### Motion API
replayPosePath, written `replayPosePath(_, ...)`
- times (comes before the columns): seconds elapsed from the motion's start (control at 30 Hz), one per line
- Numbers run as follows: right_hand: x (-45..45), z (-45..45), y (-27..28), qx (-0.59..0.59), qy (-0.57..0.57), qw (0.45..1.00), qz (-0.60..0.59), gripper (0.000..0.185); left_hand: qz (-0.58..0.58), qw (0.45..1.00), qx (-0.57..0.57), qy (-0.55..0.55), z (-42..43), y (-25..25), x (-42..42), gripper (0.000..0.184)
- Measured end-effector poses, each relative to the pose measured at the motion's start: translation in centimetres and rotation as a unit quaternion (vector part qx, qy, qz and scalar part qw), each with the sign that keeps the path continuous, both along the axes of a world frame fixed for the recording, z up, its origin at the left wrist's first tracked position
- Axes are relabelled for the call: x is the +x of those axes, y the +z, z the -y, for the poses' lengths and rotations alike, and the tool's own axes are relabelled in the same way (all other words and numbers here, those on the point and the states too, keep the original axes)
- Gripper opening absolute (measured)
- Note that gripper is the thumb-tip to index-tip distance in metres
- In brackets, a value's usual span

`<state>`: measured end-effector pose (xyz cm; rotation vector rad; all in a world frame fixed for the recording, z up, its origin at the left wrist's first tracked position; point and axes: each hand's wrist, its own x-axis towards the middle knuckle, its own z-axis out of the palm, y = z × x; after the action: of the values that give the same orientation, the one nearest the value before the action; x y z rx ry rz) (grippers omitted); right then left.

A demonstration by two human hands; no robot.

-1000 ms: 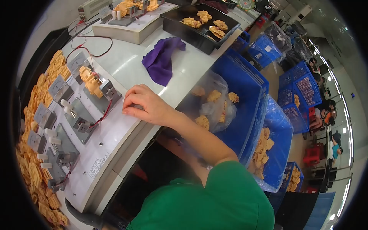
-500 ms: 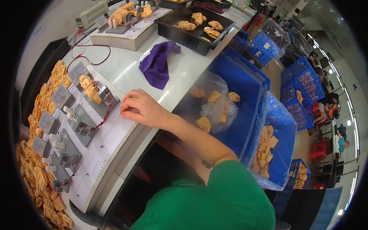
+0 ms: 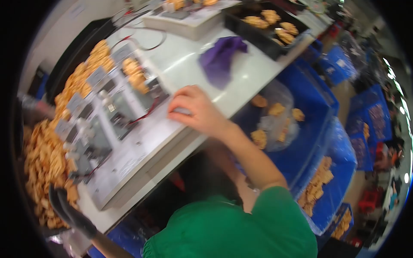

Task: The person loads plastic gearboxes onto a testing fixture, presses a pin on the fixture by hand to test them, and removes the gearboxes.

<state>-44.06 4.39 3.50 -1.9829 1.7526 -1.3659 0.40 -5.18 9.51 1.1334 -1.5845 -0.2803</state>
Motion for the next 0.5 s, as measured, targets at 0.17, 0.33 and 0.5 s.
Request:
replayPosePath(0.17, 1.2, 0.2, 3.6, -0.046, -0.095, 0.989, 0.099, 0.031, 0.194, 0.947, -0.025, -0.256, 1.7, 9.0, -13.3, 0.04)
replayPosePath(0.33, 2.4, 1.7, 5.1, -0.034, -0.028, 0.994, 0.1, 0.031, 0.394, 0.831, -0.061, -0.387, 7.8, 9.0, -23.7, 0.058)
replayPosePath(0.5, 3.4, 2.7, 2.9, -0.081, -0.049, 0.98, 0.174, 0.023, 0.499, 0.744, -0.157, -0.417, 10.1, 6.2, -29.2, 0.056)
